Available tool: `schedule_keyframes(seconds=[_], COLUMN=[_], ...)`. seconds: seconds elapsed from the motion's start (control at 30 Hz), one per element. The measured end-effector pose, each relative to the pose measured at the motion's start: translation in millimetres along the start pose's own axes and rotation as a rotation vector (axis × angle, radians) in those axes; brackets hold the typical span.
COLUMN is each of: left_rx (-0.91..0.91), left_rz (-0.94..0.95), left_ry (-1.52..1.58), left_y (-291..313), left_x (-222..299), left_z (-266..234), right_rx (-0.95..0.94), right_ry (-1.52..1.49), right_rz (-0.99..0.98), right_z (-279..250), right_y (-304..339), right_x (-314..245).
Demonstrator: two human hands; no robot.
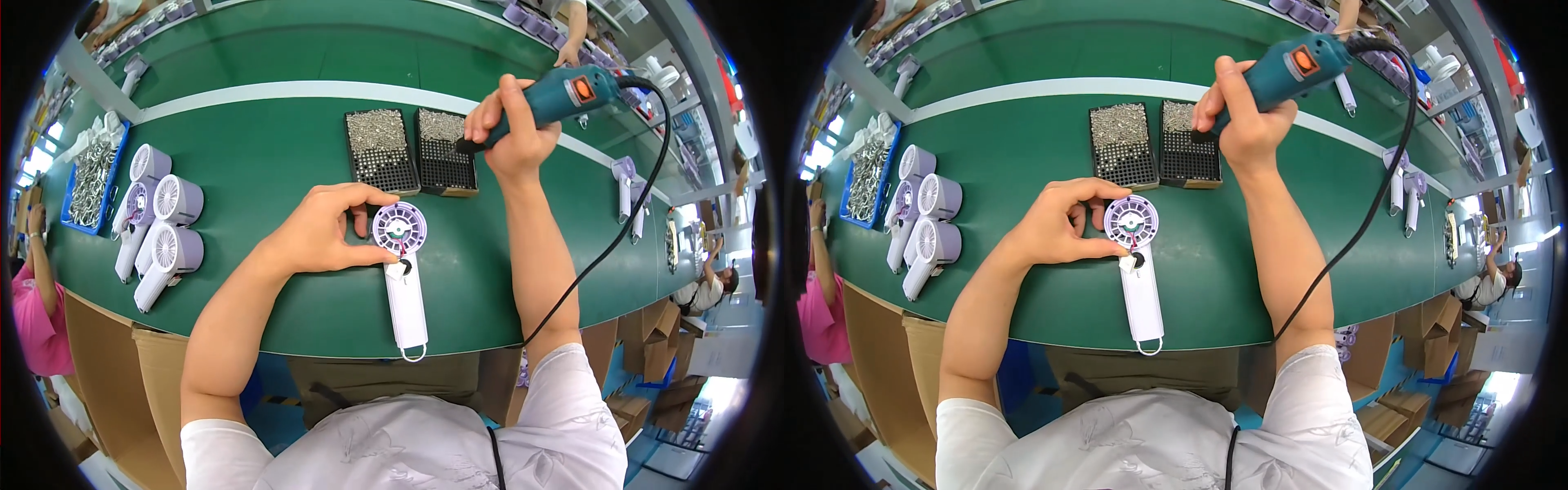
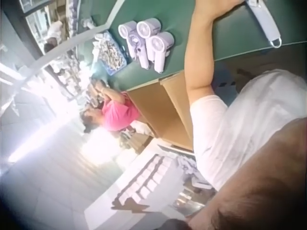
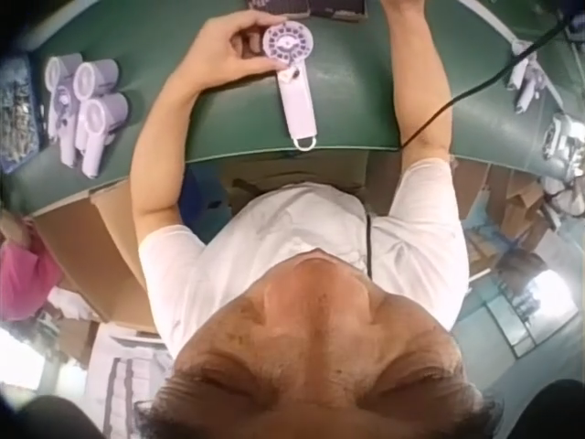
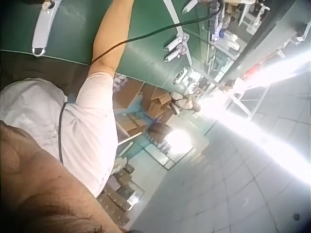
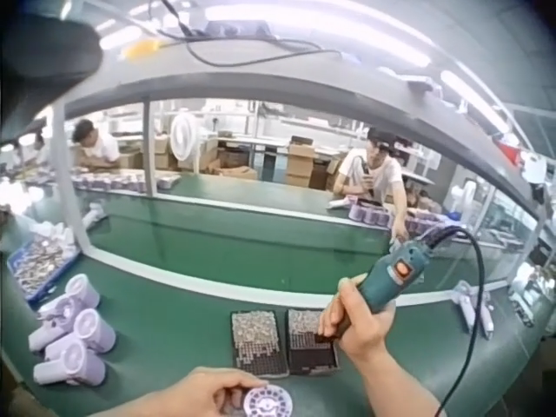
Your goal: The person assembles handheld fans by positioning components and fastening screws with an electric screwdriver, then places the assembled fans onto the conveyor belt.
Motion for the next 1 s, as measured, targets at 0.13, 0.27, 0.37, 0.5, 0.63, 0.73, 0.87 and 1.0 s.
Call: schedule_keyframes(seconds=[0.13,0.27,0.37,0.5,0.63,0.73,0.87,1.0], left_rx=[-0.008,0.010,0.006,-0.006,-0.001,0.014,0.013,0.013], left_rz=[-0.006,-0.036,0.006,0.000,-0.001,-0.048,-0.034,-0.048], left_ry=[-0.004,0.002,-0.007,-0.011,-0.024,-0.013,-0.020,-0.013], left_y=[-0.5,-1.7,-0.7,0.1,1.1,-0.4,-1.1,0.5], left_x=[1.0,2.6,0.8,0.7,0.3,2.7,3.4,1.5], left_z=[0.9,0.4,0.4,0.6,0.8,0.3,-0.4,-2.0], right_rx=[0.022,0.054,0.060,0.064,0.074,0.070,0.038,0.011], right_ry=[0.154,0.176,0.128,0.136,0.142,0.128,0.239,0.414], right_rz=[-0.022,-0.014,0.002,0.008,0.003,0.000,-0.014,0.016], right_z=[-0.2,-0.7,-1.2,-1.6,-1.4,-2.0,3.9,18.7], right_y=[2.5,2.7,3.5,5.7,6.7,6.1,4.9,9.0], right_x=[10.5,11.8,13.1,16.3,16.8,17.4,15.9,19.5])
Point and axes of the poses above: each hand's wrist, its own y-axis away from the middle knuckle, its own z-axis out of the palm, x = y × z, the point moved 6 cm from there along -y, towards the middle knuckle, and after that the axes turned 10 degrees about y, right-handed, at the moved point
